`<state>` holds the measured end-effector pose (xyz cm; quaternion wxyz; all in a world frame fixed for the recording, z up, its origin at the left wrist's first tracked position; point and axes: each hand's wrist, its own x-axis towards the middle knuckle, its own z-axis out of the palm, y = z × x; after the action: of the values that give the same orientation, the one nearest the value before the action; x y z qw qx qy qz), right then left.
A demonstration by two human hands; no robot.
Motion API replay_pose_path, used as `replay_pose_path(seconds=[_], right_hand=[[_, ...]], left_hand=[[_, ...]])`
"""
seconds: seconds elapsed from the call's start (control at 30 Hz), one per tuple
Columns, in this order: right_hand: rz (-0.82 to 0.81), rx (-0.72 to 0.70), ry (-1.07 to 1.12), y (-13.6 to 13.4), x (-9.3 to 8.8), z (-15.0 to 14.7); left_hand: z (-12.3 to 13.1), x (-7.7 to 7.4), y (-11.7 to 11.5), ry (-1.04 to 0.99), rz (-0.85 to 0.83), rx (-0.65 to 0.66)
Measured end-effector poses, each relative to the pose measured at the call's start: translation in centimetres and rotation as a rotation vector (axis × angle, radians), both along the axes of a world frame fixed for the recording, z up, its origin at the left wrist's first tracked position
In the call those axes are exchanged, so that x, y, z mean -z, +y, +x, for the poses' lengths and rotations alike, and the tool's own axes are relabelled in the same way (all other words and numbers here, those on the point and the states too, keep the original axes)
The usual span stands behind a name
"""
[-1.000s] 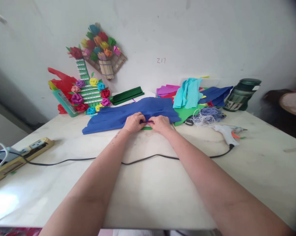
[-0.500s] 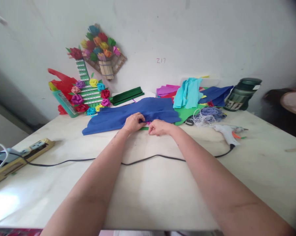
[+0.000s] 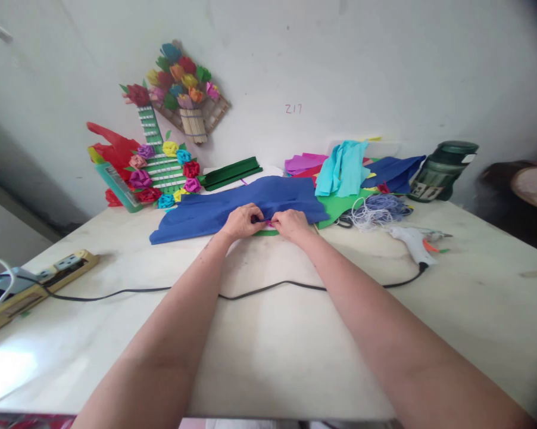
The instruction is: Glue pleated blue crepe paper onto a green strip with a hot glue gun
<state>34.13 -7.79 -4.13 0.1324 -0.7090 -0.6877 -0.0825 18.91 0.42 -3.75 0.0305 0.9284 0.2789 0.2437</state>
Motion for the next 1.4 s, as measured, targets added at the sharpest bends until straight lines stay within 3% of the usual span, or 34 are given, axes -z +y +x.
replay_pose_path(seconds=[0.2, 0.33, 0.47, 0.57, 0.77, 1.2, 1.4], right_hand=[[0.011, 0.005, 0.024, -0.2, 0.0, -0.5], [-0.004, -0.037, 0.218, -0.4, -1.3, 0.9], [-0.217, -0.047, 0.398, -0.8, -3.0, 3.4], [-0.354, -0.015, 0.373, -1.3, -3.9, 4.5], [-0.407, 0.055, 0.211, -1.9, -4.2, 3.9], [-0.442, -0.012, 0.223, -1.6, -3.0, 3.7], [-0.18, -0.035, 0.245, -0.7, -2.1, 2.9]], left_hand=[[0.3, 0.0, -0.6, 0.033, 0.066, -0.06], [0.5, 0.2, -0.7, 0.032, 0.1, -0.076], [0.6, 0.5, -0.6, 0.033, 0.116, -0.088], [0.6, 0.5, -0.5, 0.026, 0.112, -0.091], [0.5, 0.3, -0.6, 0.022, 0.067, -0.096], [0.5, 0.3, -0.7, 0.016, 0.068, -0.093], [0.5, 0.3, -0.6, 0.012, 0.068, -0.092]])
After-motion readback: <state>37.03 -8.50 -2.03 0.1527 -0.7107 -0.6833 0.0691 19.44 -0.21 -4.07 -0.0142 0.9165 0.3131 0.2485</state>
